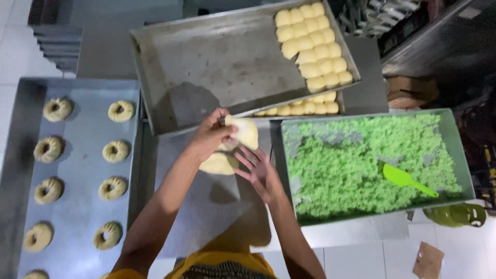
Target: Forming and filling pastry dough with green coconut filling at a kitchen workbench.
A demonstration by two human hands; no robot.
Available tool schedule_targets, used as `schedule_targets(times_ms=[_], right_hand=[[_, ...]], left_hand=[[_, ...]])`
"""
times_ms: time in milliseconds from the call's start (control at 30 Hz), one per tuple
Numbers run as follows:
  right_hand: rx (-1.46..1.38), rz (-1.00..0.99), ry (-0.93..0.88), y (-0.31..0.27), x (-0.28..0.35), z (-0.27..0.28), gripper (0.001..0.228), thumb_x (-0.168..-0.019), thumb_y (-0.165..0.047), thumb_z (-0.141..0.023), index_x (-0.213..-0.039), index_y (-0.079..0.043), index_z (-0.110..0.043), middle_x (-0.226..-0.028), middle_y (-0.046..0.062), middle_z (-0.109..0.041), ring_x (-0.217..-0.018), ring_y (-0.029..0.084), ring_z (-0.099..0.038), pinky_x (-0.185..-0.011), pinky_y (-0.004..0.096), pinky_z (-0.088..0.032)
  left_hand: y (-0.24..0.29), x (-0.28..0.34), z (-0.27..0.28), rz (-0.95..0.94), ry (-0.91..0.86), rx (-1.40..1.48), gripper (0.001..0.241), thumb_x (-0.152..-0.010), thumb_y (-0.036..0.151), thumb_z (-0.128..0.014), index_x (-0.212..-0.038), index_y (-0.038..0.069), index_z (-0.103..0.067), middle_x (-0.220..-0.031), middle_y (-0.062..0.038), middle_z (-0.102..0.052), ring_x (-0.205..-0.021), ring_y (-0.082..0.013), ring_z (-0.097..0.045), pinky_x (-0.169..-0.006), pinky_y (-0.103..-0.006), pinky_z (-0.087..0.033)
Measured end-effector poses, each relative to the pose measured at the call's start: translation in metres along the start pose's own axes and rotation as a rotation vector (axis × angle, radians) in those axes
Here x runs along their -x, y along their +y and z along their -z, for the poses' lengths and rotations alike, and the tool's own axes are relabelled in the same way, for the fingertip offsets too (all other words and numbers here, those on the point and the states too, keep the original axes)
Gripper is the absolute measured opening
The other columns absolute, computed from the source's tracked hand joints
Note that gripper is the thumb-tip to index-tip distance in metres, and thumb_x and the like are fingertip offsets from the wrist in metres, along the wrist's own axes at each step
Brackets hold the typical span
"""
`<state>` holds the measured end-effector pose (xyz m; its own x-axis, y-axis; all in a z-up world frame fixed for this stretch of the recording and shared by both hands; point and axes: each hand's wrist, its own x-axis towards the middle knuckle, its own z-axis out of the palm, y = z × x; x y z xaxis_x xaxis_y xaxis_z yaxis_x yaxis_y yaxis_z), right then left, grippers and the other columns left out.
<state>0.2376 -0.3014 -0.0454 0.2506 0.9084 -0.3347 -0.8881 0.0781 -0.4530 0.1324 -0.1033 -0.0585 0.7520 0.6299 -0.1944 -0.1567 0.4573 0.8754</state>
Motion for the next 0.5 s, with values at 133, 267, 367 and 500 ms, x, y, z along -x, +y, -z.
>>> schedule_targets(times_ms=[133, 267, 367, 500], right_hand=[[0.095, -0.012, -0.022, 0.045, -0.005, 0.047, 0.052, -0.102, -0.031, -0.059, -0.144, -0.002, -0.051, -0.132, 0.015, -0.067, -0.112, 0.029, -0.071, -0.088, 0.042, -0.063], [0.738, 0.081, -0.085, 0.081, 0.026, 0.037, 0.042, -0.101, -0.007, -0.071, -0.140, 0.000, -0.056, -0.121, 0.013, -0.068, -0.103, 0.019, -0.070, -0.083, 0.034, -0.062], [0.963, 0.054, -0.047, 0.103, 0.046, 0.023, 0.044, -0.095, -0.009, -0.071, -0.136, -0.006, -0.057, -0.115, 0.007, -0.069, -0.093, 0.013, -0.067, -0.078, 0.028, -0.062], [0.908, 0.072, 0.027, 0.140, 0.065, 0.051, 0.026, -0.098, -0.011, -0.072, -0.121, 0.001, -0.070, -0.120, 0.004, -0.068, -0.104, 0.009, -0.066, -0.089, 0.023, -0.056]], left_hand=[[0.007, 0.083, 0.010, 0.061, -0.062, -0.213, 0.055, -0.087, 0.002, -0.072, -0.139, 0.012, -0.058, -0.103, -0.005, -0.066, -0.092, -0.0119, -0.064, -0.077, -0.0282, -0.057], [-0.035, 0.146, 0.035, 0.239, -0.030, -0.334, 0.035, -0.087, 0.014, -0.075, -0.121, 0.013, -0.066, -0.102, -0.001, -0.074, -0.087, -0.0092, -0.071, -0.070, -0.0246, -0.061], [-0.096, 0.177, 0.048, 0.096, -0.005, -0.424, 0.018, -0.092, 0.018, -0.080, -0.099, 0.003, -0.072, -0.089, -0.002, -0.074, -0.079, -0.0081, -0.066, -0.065, -0.0235, -0.054], [-0.121, 0.202, 0.043, -0.052, 0.113, -0.312, 0.023, -0.095, 0.020, -0.080, -0.091, 0.000, -0.069, -0.080, 0.000, -0.066, -0.075, -0.0038, -0.056, -0.062, -0.0242, -0.049]])
